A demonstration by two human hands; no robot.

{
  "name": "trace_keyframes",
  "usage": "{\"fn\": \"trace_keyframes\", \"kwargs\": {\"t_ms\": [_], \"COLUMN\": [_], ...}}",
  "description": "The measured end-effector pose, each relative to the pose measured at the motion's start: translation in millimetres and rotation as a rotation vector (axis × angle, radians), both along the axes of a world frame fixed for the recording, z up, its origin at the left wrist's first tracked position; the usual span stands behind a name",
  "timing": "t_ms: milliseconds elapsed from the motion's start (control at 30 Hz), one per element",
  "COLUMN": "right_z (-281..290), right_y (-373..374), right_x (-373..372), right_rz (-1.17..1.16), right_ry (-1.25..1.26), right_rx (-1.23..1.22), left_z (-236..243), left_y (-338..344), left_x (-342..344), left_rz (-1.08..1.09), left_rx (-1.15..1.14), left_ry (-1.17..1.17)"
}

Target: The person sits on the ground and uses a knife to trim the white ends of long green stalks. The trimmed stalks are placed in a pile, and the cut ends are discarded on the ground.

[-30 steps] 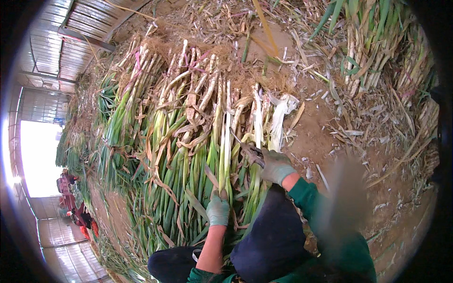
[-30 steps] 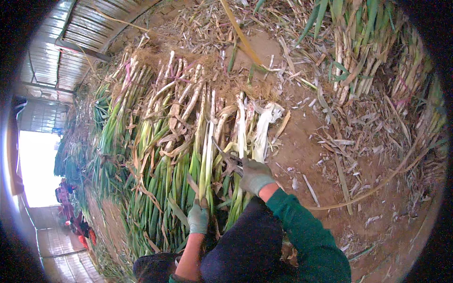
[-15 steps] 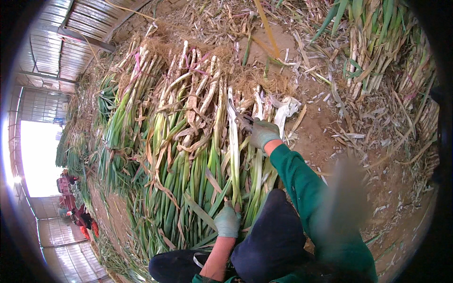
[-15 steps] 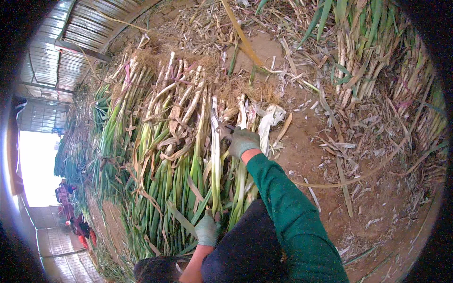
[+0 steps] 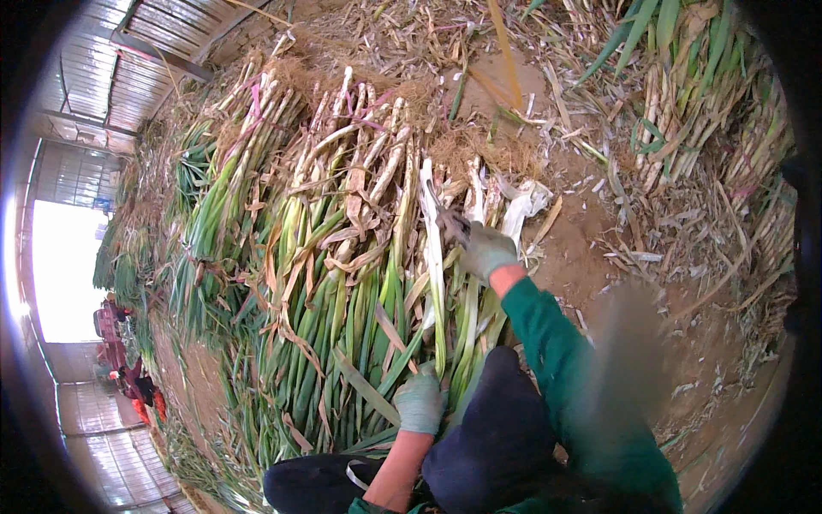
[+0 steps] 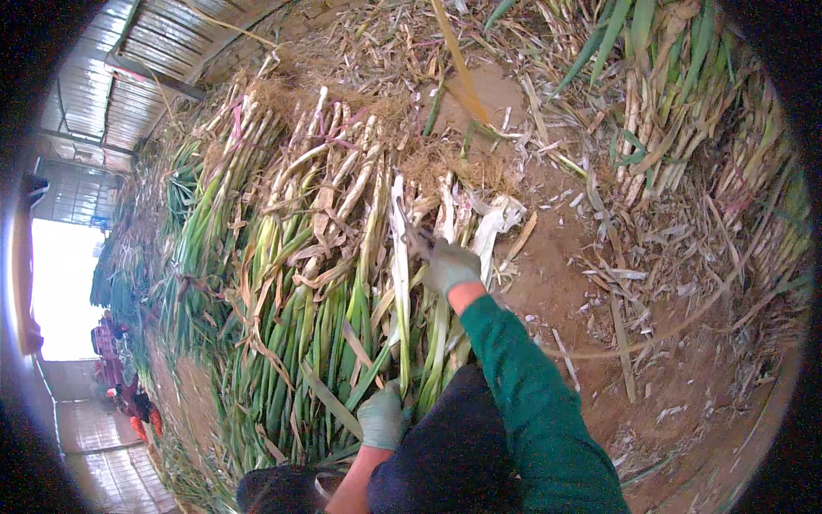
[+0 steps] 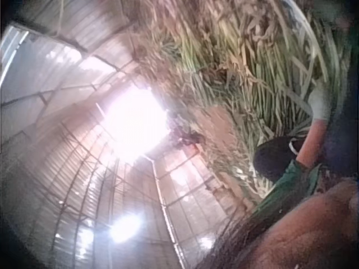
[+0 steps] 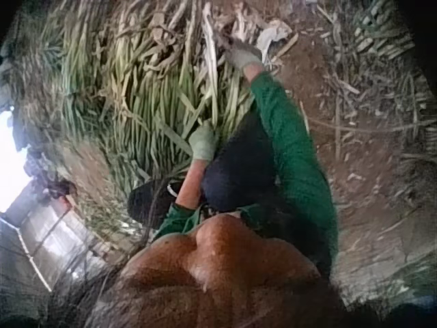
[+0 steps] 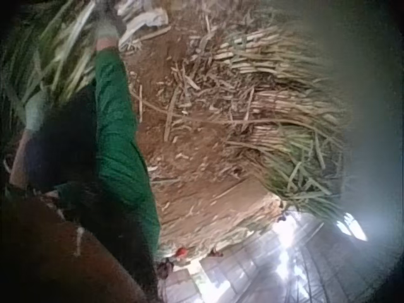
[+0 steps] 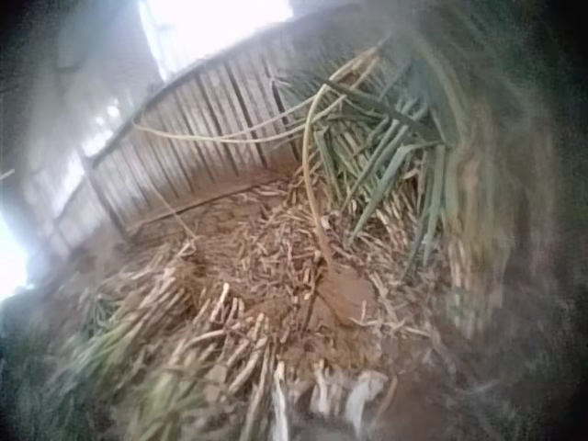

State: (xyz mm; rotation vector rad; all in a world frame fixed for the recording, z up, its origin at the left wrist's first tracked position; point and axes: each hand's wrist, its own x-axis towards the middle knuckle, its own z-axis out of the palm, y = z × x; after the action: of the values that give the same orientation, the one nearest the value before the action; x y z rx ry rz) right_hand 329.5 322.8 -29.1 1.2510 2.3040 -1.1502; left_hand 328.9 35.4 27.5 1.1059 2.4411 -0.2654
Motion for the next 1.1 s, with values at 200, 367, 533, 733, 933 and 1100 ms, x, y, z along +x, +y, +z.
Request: {"fn": "trace_keyframes", "kwargs": {"t_ms": [200, 367, 533, 733, 933, 1100], "right_z": [-7, -6, 3, 10, 5, 25], "right_y": [11, 55, 10, -13, -9, -92], "right_x": [-9, -30, -5, 31, 46, 91], "right_rz": [-0.069, -0.045, 0.010, 0.130, -0.095, 0.195], "right_ry": [-0.045, -0.076, 0.013, -0.034, 0.116, 0.232], "right_rx": [0.022, -0.006, -0.028, -0.021, 0.104, -0.030], "left_z": [-11, -18, -17, -34, -28, -47], "left_y": [6, 15, 12, 20, 44, -7], "left_x": [9, 8, -2, -6, -14, 36], "left_rz": [-0.065, -0.121, -0.074, -0.002, 0.158, -0.170], "left_rx": [-0.028, 0.084, -0.191, -0.041, -0.041, 0.006], "left_ry": [0.029, 0.025, 0.034, 0.021, -0.118, -0.090]}}
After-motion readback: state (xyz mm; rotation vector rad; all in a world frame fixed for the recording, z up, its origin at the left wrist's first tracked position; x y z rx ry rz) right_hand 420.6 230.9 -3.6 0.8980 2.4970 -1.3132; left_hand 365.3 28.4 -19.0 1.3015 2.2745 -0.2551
